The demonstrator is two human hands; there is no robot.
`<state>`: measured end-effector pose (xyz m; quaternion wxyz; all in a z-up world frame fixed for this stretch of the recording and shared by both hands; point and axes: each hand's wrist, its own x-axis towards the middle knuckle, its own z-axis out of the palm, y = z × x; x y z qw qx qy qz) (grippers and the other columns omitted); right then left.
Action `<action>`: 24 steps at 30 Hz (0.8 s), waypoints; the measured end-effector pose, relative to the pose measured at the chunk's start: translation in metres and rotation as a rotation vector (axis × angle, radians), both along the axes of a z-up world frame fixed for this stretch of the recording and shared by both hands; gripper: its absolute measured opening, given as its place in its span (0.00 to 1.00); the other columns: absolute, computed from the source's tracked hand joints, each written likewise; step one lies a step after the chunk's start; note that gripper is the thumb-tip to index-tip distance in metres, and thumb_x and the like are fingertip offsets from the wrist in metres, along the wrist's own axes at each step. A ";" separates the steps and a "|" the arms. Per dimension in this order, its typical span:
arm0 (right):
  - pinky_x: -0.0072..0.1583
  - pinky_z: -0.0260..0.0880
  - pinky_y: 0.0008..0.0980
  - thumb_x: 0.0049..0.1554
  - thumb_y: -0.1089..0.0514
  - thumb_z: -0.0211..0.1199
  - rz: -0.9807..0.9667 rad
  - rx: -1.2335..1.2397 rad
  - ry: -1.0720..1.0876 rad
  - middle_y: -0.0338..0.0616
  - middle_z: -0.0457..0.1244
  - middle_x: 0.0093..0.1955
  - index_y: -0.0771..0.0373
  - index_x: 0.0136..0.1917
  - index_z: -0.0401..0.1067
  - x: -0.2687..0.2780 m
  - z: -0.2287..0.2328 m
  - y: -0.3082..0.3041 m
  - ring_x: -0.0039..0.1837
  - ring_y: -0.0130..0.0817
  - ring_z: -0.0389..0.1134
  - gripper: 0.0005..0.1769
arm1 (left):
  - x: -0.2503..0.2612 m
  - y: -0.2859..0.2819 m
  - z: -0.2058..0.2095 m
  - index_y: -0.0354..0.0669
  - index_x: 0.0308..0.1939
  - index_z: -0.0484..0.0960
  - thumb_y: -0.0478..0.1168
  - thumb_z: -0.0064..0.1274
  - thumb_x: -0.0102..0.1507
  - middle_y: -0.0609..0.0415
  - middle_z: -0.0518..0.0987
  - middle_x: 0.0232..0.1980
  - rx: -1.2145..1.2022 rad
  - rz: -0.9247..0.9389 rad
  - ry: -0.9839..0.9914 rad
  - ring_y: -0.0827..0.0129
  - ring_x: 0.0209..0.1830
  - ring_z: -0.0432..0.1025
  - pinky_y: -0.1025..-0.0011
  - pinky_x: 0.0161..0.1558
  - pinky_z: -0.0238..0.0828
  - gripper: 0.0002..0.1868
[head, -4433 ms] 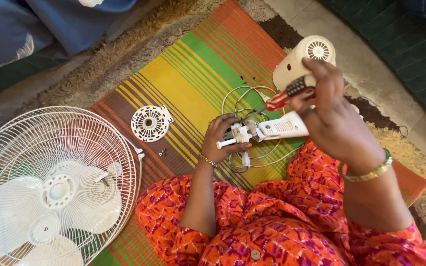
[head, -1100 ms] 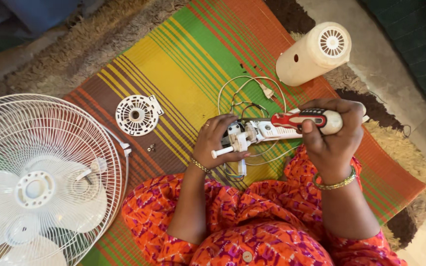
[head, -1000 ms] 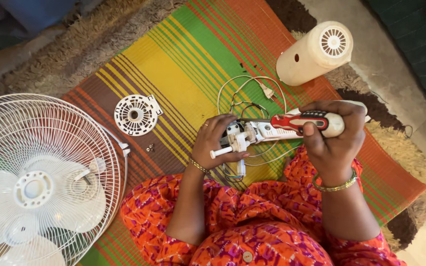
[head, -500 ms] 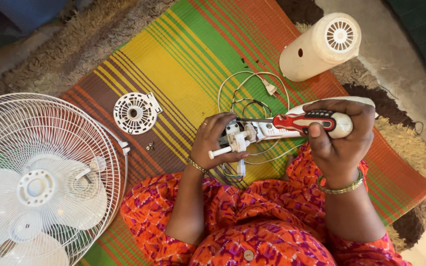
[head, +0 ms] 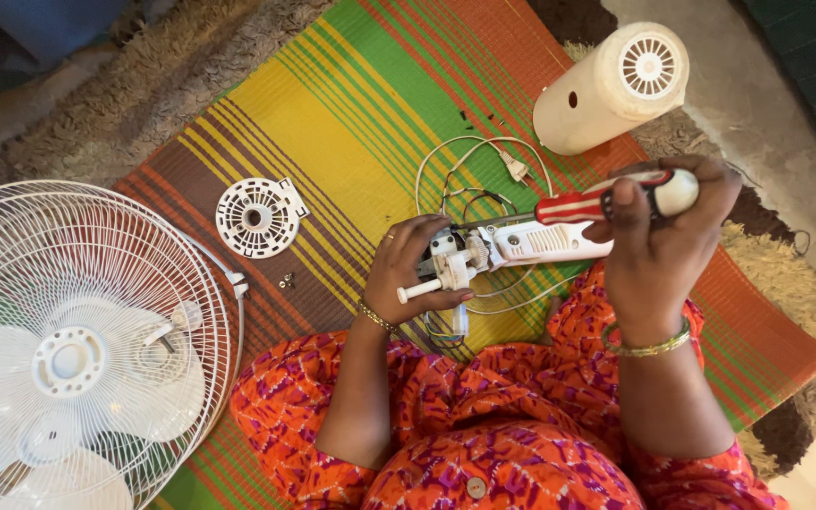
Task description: The person sits on a mat and uses a screwdriver to adjust the internal components of a disassembled fan motor. They repeatedly tighten and loosen screws on the motor housing while holding the unit steady with their other hand.
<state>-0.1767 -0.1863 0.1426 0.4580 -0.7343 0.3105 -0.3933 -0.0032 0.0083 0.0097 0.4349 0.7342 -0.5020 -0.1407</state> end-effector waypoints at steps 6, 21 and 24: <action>0.39 0.73 0.29 0.78 0.56 0.59 -0.075 0.175 -0.010 0.43 0.63 0.46 0.63 0.62 0.51 -0.002 -0.027 -0.044 0.35 0.29 0.69 0.17 | 0.000 0.000 -0.001 0.46 0.67 0.75 0.68 0.71 0.45 0.47 0.75 0.67 -0.005 0.000 -0.013 0.50 0.68 0.68 0.52 0.68 0.64 0.53; 0.32 0.70 0.31 0.71 0.47 0.61 -0.168 0.561 -0.077 0.41 0.62 0.44 0.59 0.65 0.52 -0.011 -0.108 -0.108 0.30 0.33 0.67 0.23 | 0.000 0.001 -0.006 0.47 0.69 0.73 0.73 0.68 0.45 0.47 0.74 0.68 0.039 -0.017 -0.008 0.49 0.69 0.68 0.50 0.69 0.63 0.55; 0.31 0.70 0.30 0.71 0.44 0.60 -0.221 0.657 0.016 0.43 0.62 0.41 0.61 0.64 0.53 -0.011 -0.128 -0.118 0.30 0.31 0.67 0.25 | 0.000 0.001 -0.006 0.48 0.69 0.73 0.73 0.68 0.45 0.47 0.74 0.68 0.044 -0.014 -0.013 0.49 0.70 0.67 0.50 0.69 0.63 0.56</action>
